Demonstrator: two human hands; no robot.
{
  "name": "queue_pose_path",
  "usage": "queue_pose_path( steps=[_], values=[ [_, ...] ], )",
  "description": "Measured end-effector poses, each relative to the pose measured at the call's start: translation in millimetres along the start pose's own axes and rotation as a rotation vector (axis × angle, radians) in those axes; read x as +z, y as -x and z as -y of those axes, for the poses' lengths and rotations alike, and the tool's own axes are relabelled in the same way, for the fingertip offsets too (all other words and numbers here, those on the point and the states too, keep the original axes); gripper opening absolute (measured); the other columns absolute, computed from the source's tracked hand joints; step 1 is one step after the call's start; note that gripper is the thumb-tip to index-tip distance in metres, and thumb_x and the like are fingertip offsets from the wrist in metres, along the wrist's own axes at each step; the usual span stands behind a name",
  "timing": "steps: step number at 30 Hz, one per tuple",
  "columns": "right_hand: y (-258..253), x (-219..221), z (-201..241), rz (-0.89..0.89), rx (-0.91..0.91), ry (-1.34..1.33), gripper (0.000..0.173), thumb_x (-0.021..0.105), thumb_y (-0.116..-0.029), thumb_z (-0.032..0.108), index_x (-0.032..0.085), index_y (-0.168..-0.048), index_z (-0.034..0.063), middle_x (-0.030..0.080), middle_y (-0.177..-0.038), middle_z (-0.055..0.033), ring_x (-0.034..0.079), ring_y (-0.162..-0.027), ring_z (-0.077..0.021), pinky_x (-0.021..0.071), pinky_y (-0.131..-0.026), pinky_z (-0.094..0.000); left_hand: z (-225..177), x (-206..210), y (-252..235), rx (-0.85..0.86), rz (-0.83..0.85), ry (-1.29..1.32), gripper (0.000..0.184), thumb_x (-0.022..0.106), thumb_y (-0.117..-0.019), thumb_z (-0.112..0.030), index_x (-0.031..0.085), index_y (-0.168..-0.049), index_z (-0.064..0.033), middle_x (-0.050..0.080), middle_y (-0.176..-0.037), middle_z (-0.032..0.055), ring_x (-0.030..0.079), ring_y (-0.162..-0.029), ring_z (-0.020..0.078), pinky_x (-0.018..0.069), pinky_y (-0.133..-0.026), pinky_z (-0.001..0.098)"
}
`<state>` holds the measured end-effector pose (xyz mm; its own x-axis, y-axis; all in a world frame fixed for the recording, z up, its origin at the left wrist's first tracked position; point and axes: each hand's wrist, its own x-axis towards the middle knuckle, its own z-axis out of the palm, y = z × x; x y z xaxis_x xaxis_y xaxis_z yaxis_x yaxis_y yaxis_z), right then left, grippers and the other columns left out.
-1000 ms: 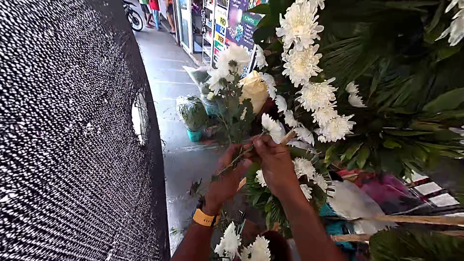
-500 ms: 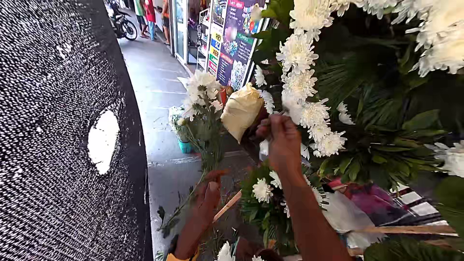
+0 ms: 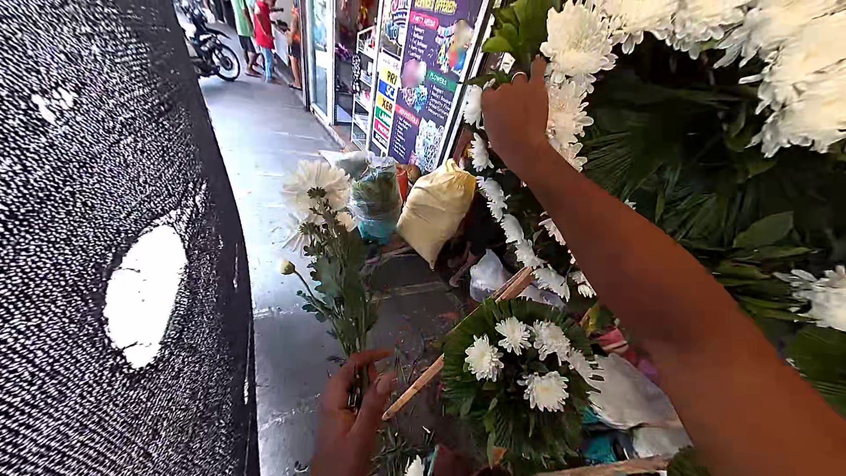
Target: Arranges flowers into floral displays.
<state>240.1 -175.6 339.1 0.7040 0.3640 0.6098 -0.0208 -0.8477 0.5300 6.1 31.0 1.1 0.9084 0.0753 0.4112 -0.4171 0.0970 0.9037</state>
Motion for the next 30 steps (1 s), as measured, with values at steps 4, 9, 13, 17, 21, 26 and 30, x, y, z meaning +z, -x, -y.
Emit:
queue_pose_path(
  steps=[4,9,13,17,21,26,30],
  values=[
    [-12.7,0.4,2.1,0.156,-0.016,0.120,0.027,0.052,-0.0970,-0.007,0.065,-0.121,-0.0027,0.070,-0.108,-0.0256,0.064,-0.109,-0.0449,0.0333,-0.109,-0.0661,1.2,-1.1,-0.1,-0.021,-0.020,0.023,0.050,0.063,-0.0966,-0.055,0.067,-0.121,-0.0118,0.054,-0.072,-0.0053,0.047,-0.050,0.0053,0.0430,-0.042,0.0221],
    [-11.4,3.3,-2.9,0.128,0.023,0.081,0.022,0.050,-0.0963,-0.007,0.067,-0.111,-0.0080,0.066,-0.118,-0.0305,0.059,-0.119,-0.0485,0.0361,-0.107,-0.0672,3.5,1.8,0.8,-0.038,-0.020,0.035,0.043,0.065,-0.0973,-0.048,0.068,-0.121,-0.0118,0.056,-0.074,-0.0044,0.047,-0.050,0.0060,0.0432,-0.042,0.0221],
    [-11.9,1.8,1.3,0.101,0.000,0.046,0.029,0.050,-0.0972,-0.006,0.063,-0.123,-0.0042,0.065,-0.121,-0.0301,0.062,-0.114,-0.0485,0.0433,-0.099,-0.0652,4.1,3.3,2.7,-0.054,-0.007,0.016,0.041,0.065,-0.0979,-0.044,0.067,-0.121,-0.0101,0.058,-0.075,-0.0033,0.048,-0.050,0.0067,0.0442,-0.043,0.0230],
    [-11.4,4.7,-0.8,0.115,-0.006,0.074,0.031,0.051,-0.0965,-0.007,0.062,-0.126,-0.0036,0.067,-0.112,-0.0287,0.064,-0.110,-0.0465,0.0412,-0.103,-0.0640,7.0,8.7,3.1,-0.059,-0.002,0.031,0.039,0.065,-0.0981,-0.042,0.067,-0.120,-0.0101,0.058,-0.075,-0.0029,0.048,-0.051,0.0064,0.0433,-0.044,0.0226],
    [-15.7,6.3,1.1,0.117,0.028,0.074,0.025,0.049,-0.0971,-0.007,0.065,-0.116,-0.0085,0.065,-0.118,-0.0301,0.061,-0.116,-0.0476,0.0414,-0.102,-0.0642,7.1,7.3,5.8,-0.059,0.000,0.066,0.038,0.066,-0.0981,-0.041,0.068,-0.120,-0.0097,0.059,-0.077,-0.0028,0.049,-0.052,0.0062,0.0438,-0.045,0.0219],
    [-25.3,6.1,4.6,0.154,0.069,0.062,0.022,0.054,-0.0930,-0.008,0.065,-0.111,-0.0129,0.060,-0.127,-0.0342,0.056,-0.122,-0.0511,0.0389,-0.103,-0.0682,5.4,0.1,10.1,-0.080,-0.022,0.067,0.038,0.066,-0.0975,-0.036,0.065,-0.124,-0.0092,0.062,-0.082,-0.0034,0.049,-0.053,0.0042,0.0447,-0.045,0.0207],
    [-28.6,-0.3,10.5,0.210,0.094,0.077,0.023,0.055,-0.0935,-0.005,0.066,-0.113,-0.0122,0.062,-0.124,-0.0329,0.055,-0.123,-0.0502,0.0361,-0.105,-0.0687,5.3,-7.1,11.1,-0.078,-0.075,0.041,0.041,0.066,-0.0972,-0.032,0.057,-0.130,-0.0081,0.062,-0.087,-0.0015,0.051,-0.056,0.0059,0.0465,-0.047,0.0221]
  ],
)
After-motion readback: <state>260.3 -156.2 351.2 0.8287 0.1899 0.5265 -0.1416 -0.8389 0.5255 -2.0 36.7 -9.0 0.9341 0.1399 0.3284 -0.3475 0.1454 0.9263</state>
